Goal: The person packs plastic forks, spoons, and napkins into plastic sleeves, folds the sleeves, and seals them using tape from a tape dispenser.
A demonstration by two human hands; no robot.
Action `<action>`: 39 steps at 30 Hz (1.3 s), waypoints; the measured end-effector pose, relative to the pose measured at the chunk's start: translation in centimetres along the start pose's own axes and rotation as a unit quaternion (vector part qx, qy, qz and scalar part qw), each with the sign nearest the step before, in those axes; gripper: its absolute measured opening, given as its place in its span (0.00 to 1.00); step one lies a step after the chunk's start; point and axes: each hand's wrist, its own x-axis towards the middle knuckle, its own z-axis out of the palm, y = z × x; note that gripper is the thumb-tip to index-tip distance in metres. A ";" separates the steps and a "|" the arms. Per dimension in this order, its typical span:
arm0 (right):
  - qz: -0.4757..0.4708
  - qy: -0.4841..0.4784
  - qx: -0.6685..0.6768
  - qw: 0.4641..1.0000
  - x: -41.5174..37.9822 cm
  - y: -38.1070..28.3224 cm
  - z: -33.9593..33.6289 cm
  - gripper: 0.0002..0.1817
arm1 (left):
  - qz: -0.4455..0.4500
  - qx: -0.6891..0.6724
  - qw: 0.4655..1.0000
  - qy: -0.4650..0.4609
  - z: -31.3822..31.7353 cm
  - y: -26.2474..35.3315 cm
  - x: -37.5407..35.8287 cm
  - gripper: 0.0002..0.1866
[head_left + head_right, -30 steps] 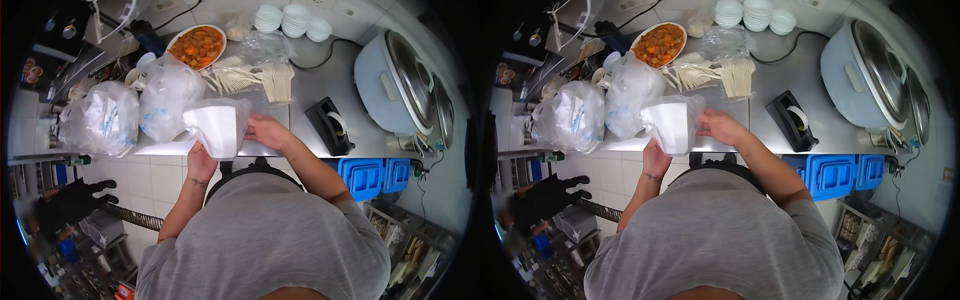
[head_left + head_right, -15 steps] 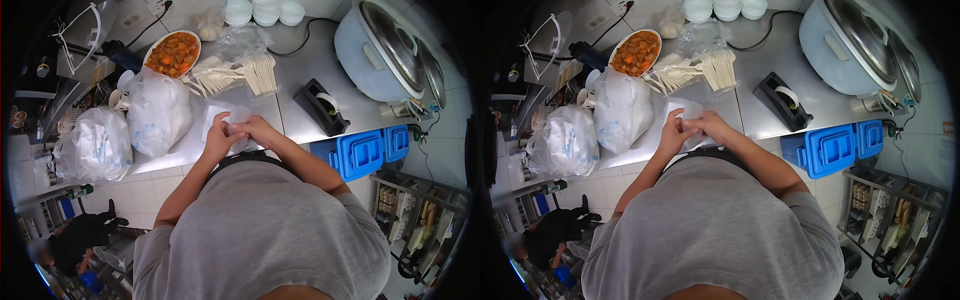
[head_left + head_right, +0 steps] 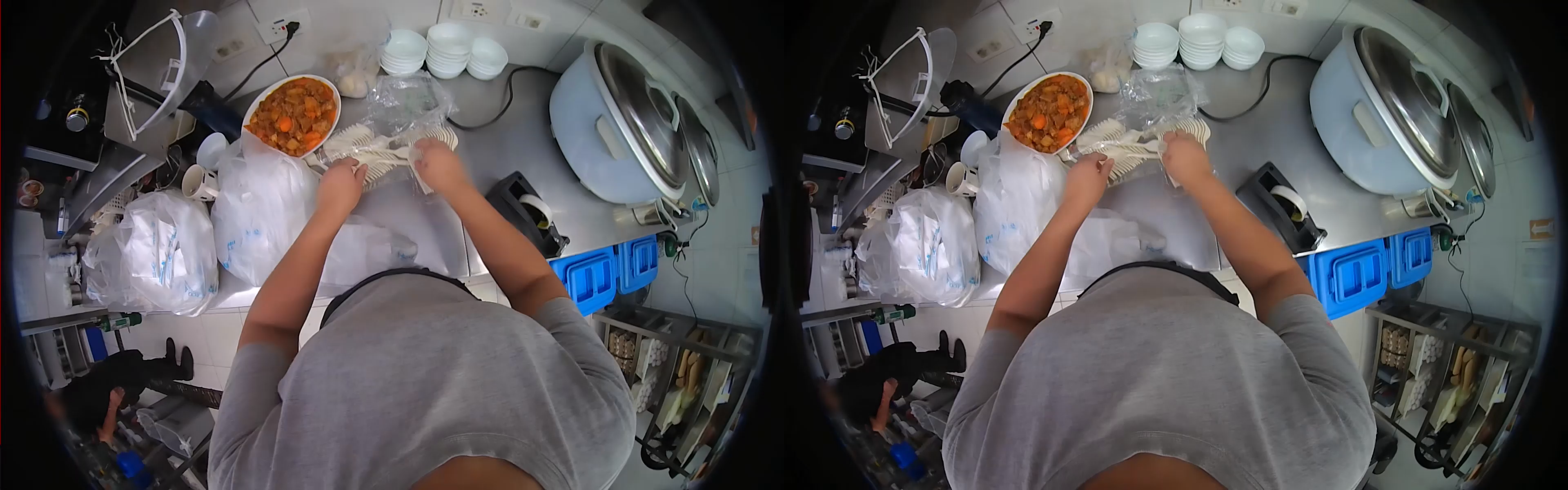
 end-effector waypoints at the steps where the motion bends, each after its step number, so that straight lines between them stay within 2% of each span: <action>1: -0.017 -0.009 -0.066 0.998 0.9 0.2 0.6 0.07 | -0.038 0.056 0.997 -0.022 0.6 0.3 1.4 0.17; 2: -0.028 -0.004 -0.088 0.996 1.5 0.3 0.9 0.07 | -0.077 0.111 0.990 -0.046 1.0 0.3 2.4 0.15; 5: -0.049 0.012 -0.126 0.991 2.0 0.5 0.9 0.06 | -0.057 0.040 0.998 -0.005 3.2 -2.0 4.1 0.12; 7: -0.054 0.022 -0.112 0.992 1.8 0.9 -1.6 0.06 | -0.049 -0.077 0.996 -0.003 1.3 -1.2 3.5 0.10; 8: -0.031 0.056 -0.051 0.997 1.3 1.0 -2.9 0.06 | -0.044 -0.133 0.990 -0.002 -0.2 -0.6 2.5 0.10; 9: -0.009 0.091 0.009 0.996 0.8 0.9 -4.5 0.07 | -0.026 -0.211 0.976 0.044 -1.3 -0.3 1.1 0.08; 10: 0.020 0.130 0.133 0.982 -0.1 0.2 -6.3 0.06 | -0.008 -0.288 0.953 0.091 -2.4 0.1 -0.3 0.07; 11: 0.049 0.166 0.256 0.951 -0.7 -0.6 -8.1 0.06 | 0.012 -0.352 0.927 0.125 -3.4 0.7 -1.0 0.06; 13: 0.111 0.159 0.484 0.854 -0.9 -2.7 -11.7 0.06 | 0.047 -0.474 0.859 0.188 -5.2 2.0 -2.5 0.05; 14: 0.144 0.153 0.586 0.783 -1.3 -3.8 -13.3 0.05 | -0.003 -0.532 0.837 0.129 -6.3 3.3 -3.0 0.05; 16: 0.136 0.034 0.606 0.783 -1.4 -6.9 -15.7 0.05 | -0.099 -0.636 0.766 0.008 -7.6 6.4 -3.8 0.06; 17: 0.132 -0.023 0.613 0.779 -1.7 -8.4 -15.9 0.05 | -0.114 -0.625 0.772 -0.016 -6.8 7.4 -4.5 0.07; 19: 0.172 -0.125 0.592 0.777 -2.4 -10.8 -14.2 0.05 | -0.137 -0.602 0.784 -0.063 -5.2 9.2 -5.7 0.09; 20: 0.174 -0.142 0.557 0.799 -2.9 -11.4 -13.7 0.06 | -0.142 -0.650 0.739 -0.101 -5.0 9.8 -6.4 0.13; 22: 0.175 -0.181 0.483 0.839 -3.8 -11.9 -12.6 0.08 | -0.146 -0.639 0.735 -0.175 -6.0 10.2 -7.6 0.16; 23: 0.112 -0.129 0.422 0.890 -4.2 -11.6 -12.0 0.09 | -0.150 -0.633 0.731 -0.208 -6.4 10.5 -8.2 0.17; 24: 0.050 -0.077 0.357 0.929 -4.7 -11.3 -11.3 0.11 | -0.163 -0.566 0.777 -0.222 -6.5 10.8 -8.9 0.20; 25: -0.013 -0.025 0.289 0.957 -5.2 -11.1 -10.8 0.13 | -0.167 -0.562 0.776 -0.230 -6.6 10.7 -9.5 0.20; 27: 0.005 -0.034 0.314 0.949 -6.2 -11.4 -10.8 0.17 | -0.173 -0.553 0.776 -0.248 -6.8 10.4 -10.2 0.20; 28: 0.014 -0.038 0.325 0.945 -6.6 -11.6 -10.9 0.19 | -0.211 -0.602 0.721 -0.270 -6.7 9.7 -10.1 0.20; 31: 0.082 -0.171 0.359 0.914 -7.9 -11.7 -12.7 0.20 | -0.256 -0.612 0.675 -0.323 -7.0 9.6 -10.6 0.17; 34: -0.095 -0.140 0.317 0.933 -10.0 -12.1 -14.2 0.24 | -0.234 -0.626 0.703 -0.245 -4.1 6.6 -10.4 0.15; 36: -0.218 -0.066 0.250 0.941 -11.6 -12.7 -14.7 0.24 | -0.268 -0.621 0.710 -0.194 -4.6 5.6 -9.8 0.14; 38: -0.281 -0.030 0.167 0.945 -12.8 -12.5 -14.8 0.22 | -0.315 -0.610 0.713 -0.146 -5.4 6.6 -9.8 0.14; 39: -0.284 -0.031 0.118 0.951 -13.4 -12.1 -14.6 0.21 | -0.325 -0.606 0.709 -0.155 -5.3 6.8 -9.9 0.15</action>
